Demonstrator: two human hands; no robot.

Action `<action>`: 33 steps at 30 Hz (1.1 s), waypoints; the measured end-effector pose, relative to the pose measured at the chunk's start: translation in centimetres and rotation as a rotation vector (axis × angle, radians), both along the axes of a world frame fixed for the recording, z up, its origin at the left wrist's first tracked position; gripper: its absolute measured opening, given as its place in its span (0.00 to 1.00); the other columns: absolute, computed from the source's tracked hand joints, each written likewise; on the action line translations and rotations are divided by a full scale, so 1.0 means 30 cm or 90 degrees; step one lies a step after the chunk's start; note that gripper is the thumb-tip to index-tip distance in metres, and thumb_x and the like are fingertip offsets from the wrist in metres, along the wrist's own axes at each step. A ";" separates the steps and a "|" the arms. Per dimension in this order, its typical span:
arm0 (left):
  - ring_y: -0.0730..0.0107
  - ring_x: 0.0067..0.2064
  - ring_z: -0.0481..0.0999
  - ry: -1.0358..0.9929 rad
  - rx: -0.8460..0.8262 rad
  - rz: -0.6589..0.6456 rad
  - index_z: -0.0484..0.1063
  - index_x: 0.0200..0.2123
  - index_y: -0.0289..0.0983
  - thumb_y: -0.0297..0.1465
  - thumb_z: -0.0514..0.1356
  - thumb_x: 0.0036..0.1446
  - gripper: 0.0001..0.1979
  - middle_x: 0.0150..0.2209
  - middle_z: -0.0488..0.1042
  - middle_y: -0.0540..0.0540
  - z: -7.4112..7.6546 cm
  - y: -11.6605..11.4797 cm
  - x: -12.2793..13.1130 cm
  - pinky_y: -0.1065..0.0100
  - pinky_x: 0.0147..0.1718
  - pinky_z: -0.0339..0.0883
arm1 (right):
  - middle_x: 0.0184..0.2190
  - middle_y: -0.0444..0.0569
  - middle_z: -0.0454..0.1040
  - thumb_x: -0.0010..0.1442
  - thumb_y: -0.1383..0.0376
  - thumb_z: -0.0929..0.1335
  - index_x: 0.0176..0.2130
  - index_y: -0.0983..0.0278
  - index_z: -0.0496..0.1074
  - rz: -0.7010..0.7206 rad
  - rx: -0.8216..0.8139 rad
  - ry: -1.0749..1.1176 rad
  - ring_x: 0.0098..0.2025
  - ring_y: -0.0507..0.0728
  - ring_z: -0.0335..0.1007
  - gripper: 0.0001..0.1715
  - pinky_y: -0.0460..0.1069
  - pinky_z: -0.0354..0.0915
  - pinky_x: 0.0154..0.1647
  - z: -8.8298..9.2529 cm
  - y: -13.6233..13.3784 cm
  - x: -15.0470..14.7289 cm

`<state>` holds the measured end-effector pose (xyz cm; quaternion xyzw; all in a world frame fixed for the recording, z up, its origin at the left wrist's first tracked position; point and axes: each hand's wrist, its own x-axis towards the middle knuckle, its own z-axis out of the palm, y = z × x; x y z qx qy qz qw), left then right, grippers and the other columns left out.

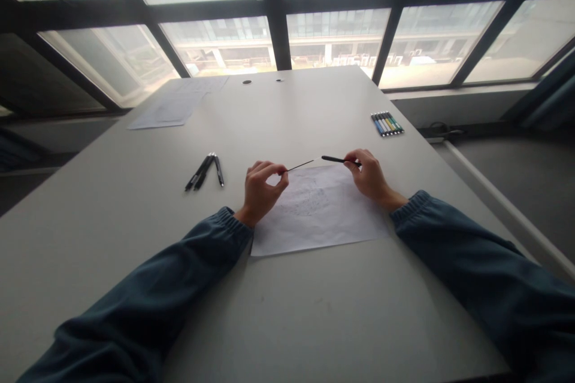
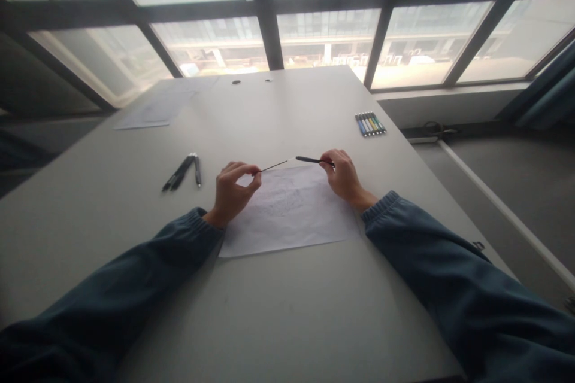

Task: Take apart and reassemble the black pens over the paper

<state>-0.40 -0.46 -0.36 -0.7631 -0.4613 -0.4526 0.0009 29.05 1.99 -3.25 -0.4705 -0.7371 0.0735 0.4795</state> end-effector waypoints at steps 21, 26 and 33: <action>0.64 0.39 0.75 0.109 0.004 -0.066 0.77 0.34 0.42 0.28 0.63 0.60 0.03 0.34 0.80 0.50 -0.015 0.004 -0.003 0.59 0.44 0.63 | 0.40 0.52 0.77 0.68 0.65 0.67 0.45 0.58 0.76 0.105 0.057 -0.157 0.46 0.63 0.69 0.07 0.59 0.62 0.49 0.023 -0.040 -0.023; 0.65 0.39 0.75 0.106 0.001 -0.087 0.77 0.35 0.42 0.29 0.63 0.60 0.03 0.34 0.80 0.50 -0.012 0.002 0.001 0.59 0.45 0.64 | 0.40 0.51 0.77 0.70 0.64 0.66 0.43 0.58 0.77 0.134 0.069 -0.173 0.44 0.61 0.68 0.09 0.58 0.62 0.48 0.033 -0.059 -0.037; 0.65 0.39 0.75 0.110 -0.011 -0.100 0.78 0.34 0.42 0.29 0.63 0.60 0.03 0.34 0.80 0.50 -0.011 0.000 0.007 0.60 0.45 0.65 | 0.39 0.50 0.78 0.70 0.64 0.66 0.43 0.57 0.77 0.146 0.060 -0.177 0.45 0.62 0.68 0.09 0.58 0.61 0.48 0.042 -0.078 -0.053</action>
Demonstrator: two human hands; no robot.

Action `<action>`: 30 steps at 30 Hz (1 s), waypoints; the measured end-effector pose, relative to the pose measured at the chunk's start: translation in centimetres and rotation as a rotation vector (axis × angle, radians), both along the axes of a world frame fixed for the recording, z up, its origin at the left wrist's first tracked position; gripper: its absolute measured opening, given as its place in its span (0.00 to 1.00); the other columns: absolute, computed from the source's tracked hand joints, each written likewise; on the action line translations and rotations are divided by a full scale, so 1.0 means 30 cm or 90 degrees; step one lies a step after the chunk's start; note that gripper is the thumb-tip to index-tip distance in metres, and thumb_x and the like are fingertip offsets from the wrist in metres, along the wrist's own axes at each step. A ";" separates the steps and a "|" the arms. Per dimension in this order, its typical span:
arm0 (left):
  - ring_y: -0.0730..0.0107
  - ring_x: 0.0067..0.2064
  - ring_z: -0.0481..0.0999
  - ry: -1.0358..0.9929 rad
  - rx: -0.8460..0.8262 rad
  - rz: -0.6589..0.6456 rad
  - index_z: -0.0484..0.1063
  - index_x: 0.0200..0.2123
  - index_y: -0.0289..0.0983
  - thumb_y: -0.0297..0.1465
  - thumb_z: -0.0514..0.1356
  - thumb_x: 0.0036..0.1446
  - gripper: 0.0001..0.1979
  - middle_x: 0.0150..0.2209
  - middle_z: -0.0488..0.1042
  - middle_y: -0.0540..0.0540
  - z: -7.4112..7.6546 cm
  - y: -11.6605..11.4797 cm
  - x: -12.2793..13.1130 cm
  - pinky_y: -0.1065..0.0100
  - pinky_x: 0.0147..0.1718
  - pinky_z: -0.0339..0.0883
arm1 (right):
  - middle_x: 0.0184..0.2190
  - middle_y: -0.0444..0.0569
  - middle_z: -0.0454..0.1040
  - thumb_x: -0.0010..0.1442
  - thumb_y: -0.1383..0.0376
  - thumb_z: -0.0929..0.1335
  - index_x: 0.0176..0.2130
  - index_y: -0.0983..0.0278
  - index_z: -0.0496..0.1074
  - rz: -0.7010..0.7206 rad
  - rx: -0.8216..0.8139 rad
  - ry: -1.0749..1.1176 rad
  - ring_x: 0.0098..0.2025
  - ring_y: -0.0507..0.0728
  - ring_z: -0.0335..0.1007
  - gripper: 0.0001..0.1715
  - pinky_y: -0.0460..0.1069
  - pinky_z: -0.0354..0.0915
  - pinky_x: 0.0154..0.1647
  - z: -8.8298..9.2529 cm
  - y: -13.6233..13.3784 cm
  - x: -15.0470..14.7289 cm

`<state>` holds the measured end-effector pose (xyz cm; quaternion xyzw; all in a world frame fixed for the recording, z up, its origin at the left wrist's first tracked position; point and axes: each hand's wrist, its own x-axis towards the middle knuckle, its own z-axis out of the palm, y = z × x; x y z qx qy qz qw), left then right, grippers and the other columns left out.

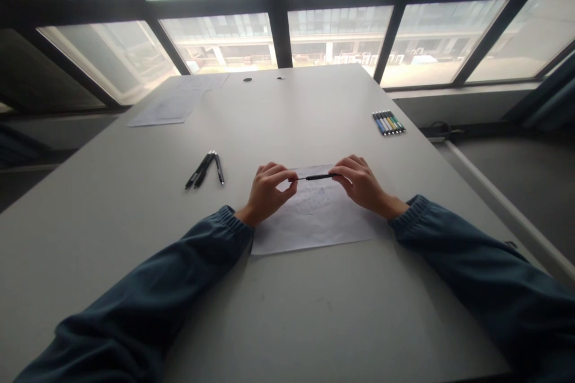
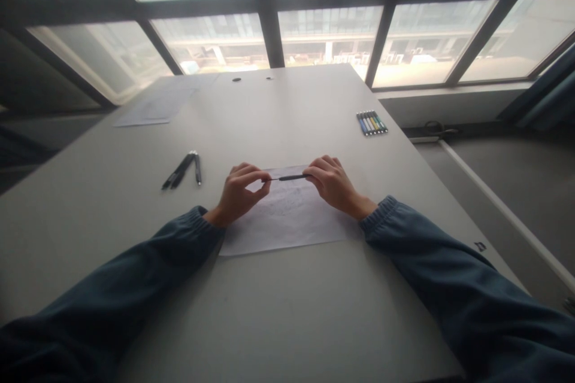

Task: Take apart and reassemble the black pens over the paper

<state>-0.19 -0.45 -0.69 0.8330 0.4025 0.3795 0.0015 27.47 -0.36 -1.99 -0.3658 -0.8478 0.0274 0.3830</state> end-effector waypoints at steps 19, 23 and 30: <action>0.66 0.40 0.77 -0.017 -0.024 -0.069 0.79 0.39 0.42 0.30 0.64 0.60 0.04 0.35 0.81 0.49 0.001 0.002 0.002 0.61 0.46 0.68 | 0.40 0.51 0.78 0.70 0.63 0.66 0.44 0.59 0.77 0.021 -0.009 -0.016 0.45 0.61 0.68 0.09 0.58 0.61 0.48 0.003 -0.015 -0.019; 0.65 0.40 0.77 -0.049 -0.025 -0.071 0.78 0.44 0.41 0.31 0.66 0.61 0.08 0.36 0.81 0.48 -0.001 0.007 -0.001 0.60 0.46 0.70 | 0.39 0.51 0.78 0.70 0.64 0.66 0.44 0.59 0.76 0.017 -0.004 -0.012 0.45 0.61 0.68 0.09 0.57 0.61 0.48 0.001 -0.014 -0.017; 0.65 0.39 0.76 -0.076 -0.012 -0.104 0.79 0.38 0.39 0.35 0.67 0.60 0.06 0.36 0.81 0.46 -0.010 0.017 -0.005 0.62 0.43 0.71 | 0.38 0.50 0.77 0.69 0.65 0.66 0.43 0.60 0.76 0.015 0.014 -0.012 0.44 0.61 0.68 0.07 0.57 0.62 0.47 -0.002 -0.015 -0.017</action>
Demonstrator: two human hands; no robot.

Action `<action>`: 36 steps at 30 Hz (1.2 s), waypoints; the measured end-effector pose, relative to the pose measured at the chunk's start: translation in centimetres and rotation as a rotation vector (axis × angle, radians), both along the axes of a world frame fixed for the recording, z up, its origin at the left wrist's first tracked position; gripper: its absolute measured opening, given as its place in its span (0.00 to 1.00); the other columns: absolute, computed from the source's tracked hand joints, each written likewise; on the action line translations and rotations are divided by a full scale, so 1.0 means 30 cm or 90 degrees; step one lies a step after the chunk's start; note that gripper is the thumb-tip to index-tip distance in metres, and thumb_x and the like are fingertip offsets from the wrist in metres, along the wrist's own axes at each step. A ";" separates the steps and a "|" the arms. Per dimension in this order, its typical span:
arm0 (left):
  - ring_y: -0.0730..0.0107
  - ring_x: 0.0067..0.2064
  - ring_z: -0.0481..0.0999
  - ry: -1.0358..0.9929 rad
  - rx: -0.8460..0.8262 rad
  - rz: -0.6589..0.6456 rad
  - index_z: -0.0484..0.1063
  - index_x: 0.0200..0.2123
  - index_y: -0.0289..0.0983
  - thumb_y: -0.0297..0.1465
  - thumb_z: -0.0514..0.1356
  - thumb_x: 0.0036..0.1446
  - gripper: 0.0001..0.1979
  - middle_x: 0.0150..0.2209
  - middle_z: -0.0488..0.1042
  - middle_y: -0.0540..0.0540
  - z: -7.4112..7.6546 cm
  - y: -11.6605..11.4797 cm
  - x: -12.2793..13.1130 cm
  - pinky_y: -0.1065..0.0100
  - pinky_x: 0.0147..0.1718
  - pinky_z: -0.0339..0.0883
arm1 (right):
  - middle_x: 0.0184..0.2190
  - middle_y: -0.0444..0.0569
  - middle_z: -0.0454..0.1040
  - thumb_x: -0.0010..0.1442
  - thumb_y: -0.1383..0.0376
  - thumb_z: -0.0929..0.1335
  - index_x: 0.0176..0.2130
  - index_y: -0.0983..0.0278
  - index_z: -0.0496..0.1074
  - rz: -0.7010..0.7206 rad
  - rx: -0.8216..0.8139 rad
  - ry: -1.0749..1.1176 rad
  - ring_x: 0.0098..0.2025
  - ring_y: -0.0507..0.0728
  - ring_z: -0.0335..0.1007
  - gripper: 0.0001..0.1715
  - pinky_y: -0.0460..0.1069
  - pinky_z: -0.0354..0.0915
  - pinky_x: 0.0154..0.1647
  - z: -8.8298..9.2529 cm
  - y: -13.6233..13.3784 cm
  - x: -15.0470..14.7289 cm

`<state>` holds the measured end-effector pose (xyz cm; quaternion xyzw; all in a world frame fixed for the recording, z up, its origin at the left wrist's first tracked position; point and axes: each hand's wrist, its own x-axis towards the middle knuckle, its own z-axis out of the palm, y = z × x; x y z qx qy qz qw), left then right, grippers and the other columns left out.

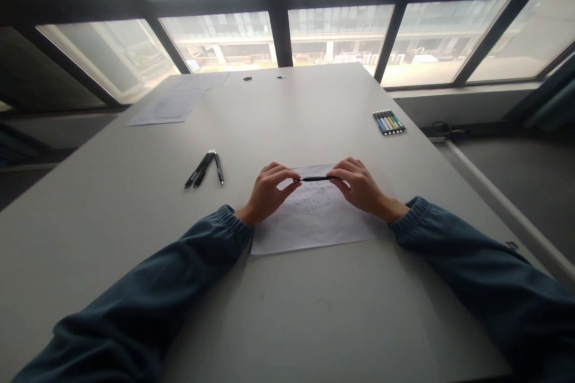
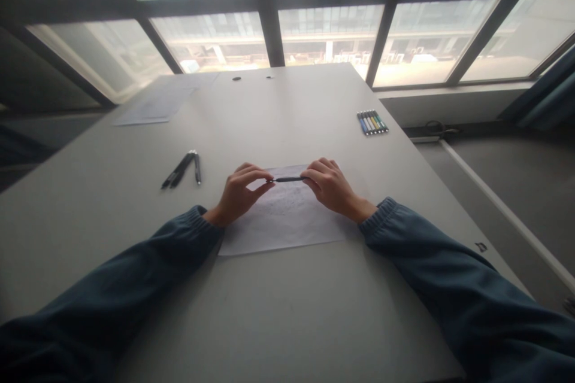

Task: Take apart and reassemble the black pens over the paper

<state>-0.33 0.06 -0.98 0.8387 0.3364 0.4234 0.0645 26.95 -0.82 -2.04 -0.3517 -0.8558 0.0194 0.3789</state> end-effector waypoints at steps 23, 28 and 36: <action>0.65 0.38 0.78 0.008 -0.018 -0.008 0.82 0.39 0.40 0.37 0.67 0.61 0.08 0.35 0.83 0.46 -0.010 -0.002 0.001 0.61 0.42 0.71 | 0.38 0.50 0.77 0.68 0.67 0.68 0.45 0.60 0.74 0.039 0.076 0.000 0.43 0.60 0.68 0.06 0.56 0.63 0.45 0.015 -0.010 -0.003; 0.65 0.38 0.79 -0.005 -0.014 -0.035 0.81 0.39 0.40 0.37 0.67 0.61 0.07 0.35 0.83 0.46 -0.006 -0.002 0.004 0.61 0.42 0.72 | 0.38 0.50 0.77 0.68 0.67 0.68 0.45 0.61 0.75 0.039 0.084 -0.008 0.42 0.60 0.68 0.06 0.56 0.63 0.45 0.013 -0.010 -0.002; 0.67 0.37 0.78 -0.020 0.004 -0.064 0.81 0.38 0.40 0.34 0.68 0.60 0.06 0.35 0.82 0.46 0.007 -0.007 0.008 0.63 0.40 0.73 | 0.38 0.51 0.78 0.70 0.66 0.66 0.45 0.61 0.75 0.039 0.046 -0.035 0.42 0.60 0.69 0.07 0.56 0.62 0.46 0.007 -0.009 -0.004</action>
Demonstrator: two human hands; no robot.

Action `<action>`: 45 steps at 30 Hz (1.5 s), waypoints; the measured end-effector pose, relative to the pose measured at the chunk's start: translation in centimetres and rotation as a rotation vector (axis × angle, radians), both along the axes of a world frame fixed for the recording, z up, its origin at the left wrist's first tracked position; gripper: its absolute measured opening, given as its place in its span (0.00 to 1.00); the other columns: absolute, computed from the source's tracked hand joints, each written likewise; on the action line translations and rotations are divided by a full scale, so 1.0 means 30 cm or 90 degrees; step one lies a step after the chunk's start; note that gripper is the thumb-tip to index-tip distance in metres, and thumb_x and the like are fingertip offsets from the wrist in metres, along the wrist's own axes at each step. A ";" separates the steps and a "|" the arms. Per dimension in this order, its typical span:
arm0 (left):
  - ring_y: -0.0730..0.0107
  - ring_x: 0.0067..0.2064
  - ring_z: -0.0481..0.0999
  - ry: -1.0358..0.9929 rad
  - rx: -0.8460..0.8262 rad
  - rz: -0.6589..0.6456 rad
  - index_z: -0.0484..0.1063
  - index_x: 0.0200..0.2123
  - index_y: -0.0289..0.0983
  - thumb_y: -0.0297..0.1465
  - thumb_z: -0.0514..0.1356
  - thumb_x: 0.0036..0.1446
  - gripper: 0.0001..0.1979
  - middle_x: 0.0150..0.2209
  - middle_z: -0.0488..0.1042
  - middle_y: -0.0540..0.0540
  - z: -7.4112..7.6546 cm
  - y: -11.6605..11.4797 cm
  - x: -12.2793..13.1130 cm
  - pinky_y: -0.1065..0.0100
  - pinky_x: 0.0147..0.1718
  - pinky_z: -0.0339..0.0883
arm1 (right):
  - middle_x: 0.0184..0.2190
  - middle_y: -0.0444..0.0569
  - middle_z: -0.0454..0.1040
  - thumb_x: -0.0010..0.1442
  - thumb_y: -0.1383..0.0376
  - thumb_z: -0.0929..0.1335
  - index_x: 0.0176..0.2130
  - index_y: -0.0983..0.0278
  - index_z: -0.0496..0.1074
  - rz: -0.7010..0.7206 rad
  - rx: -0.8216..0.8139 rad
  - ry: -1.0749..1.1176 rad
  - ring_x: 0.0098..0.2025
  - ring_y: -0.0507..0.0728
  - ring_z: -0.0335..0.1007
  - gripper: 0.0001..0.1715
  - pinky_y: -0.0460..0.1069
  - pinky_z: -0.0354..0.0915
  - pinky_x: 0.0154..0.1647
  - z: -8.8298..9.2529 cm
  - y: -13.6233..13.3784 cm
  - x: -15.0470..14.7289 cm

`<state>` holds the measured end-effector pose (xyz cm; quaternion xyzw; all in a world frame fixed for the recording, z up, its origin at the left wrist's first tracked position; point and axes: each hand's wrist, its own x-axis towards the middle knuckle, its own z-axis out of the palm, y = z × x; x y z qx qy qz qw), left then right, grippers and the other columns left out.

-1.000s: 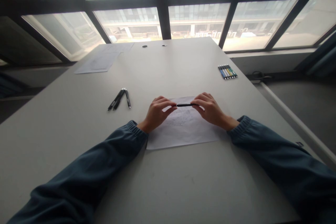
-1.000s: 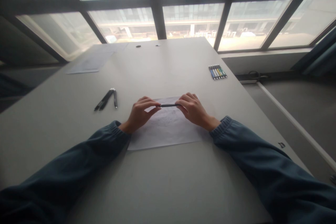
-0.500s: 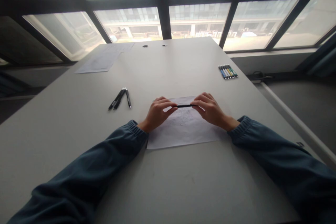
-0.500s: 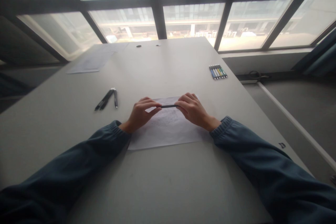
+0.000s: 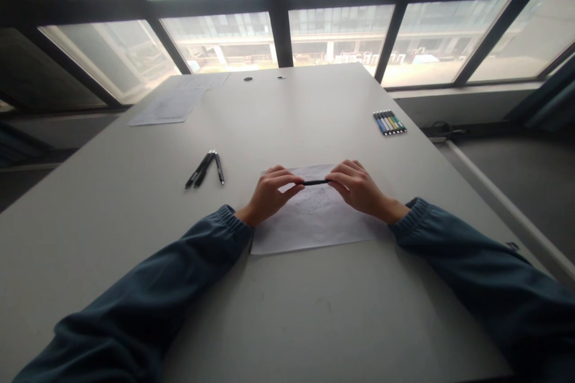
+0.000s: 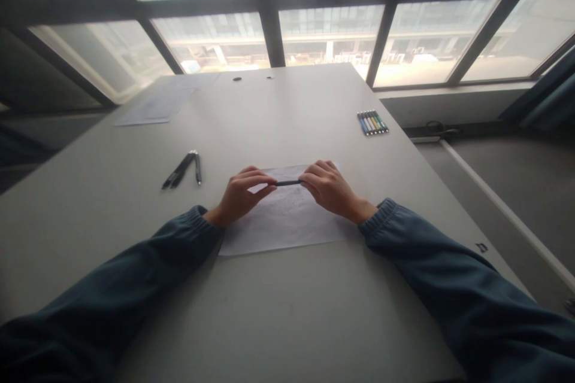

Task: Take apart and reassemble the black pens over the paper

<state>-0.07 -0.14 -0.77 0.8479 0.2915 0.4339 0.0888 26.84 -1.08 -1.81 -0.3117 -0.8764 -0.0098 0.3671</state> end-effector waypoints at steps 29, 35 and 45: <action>0.63 0.43 0.76 0.031 -0.047 0.023 0.73 0.52 0.39 0.44 0.67 0.59 0.22 0.41 0.79 0.44 0.009 -0.010 -0.005 0.61 0.44 0.71 | 0.35 0.52 0.80 0.70 0.65 0.65 0.43 0.63 0.73 0.030 -0.055 0.003 0.38 0.58 0.76 0.07 0.52 0.66 0.44 0.004 -0.004 -0.006; 0.67 0.32 0.71 0.066 -0.096 0.061 0.71 0.28 0.38 0.45 0.45 0.73 0.26 0.27 0.72 0.47 -0.003 -0.002 -0.017 0.64 0.35 0.64 | 0.35 0.51 0.80 0.70 0.64 0.65 0.43 0.63 0.72 0.029 -0.041 -0.005 0.37 0.58 0.76 0.06 0.52 0.65 0.43 0.004 -0.003 -0.005; 0.69 0.30 0.73 0.098 -0.088 0.045 0.71 0.23 0.38 0.43 0.52 0.71 0.25 0.24 0.74 0.49 -0.003 -0.001 -0.009 0.64 0.38 0.64 | 0.34 0.50 0.79 0.70 0.64 0.65 0.43 0.63 0.73 0.035 -0.038 -0.018 0.36 0.58 0.75 0.07 0.52 0.64 0.42 0.006 -0.004 -0.005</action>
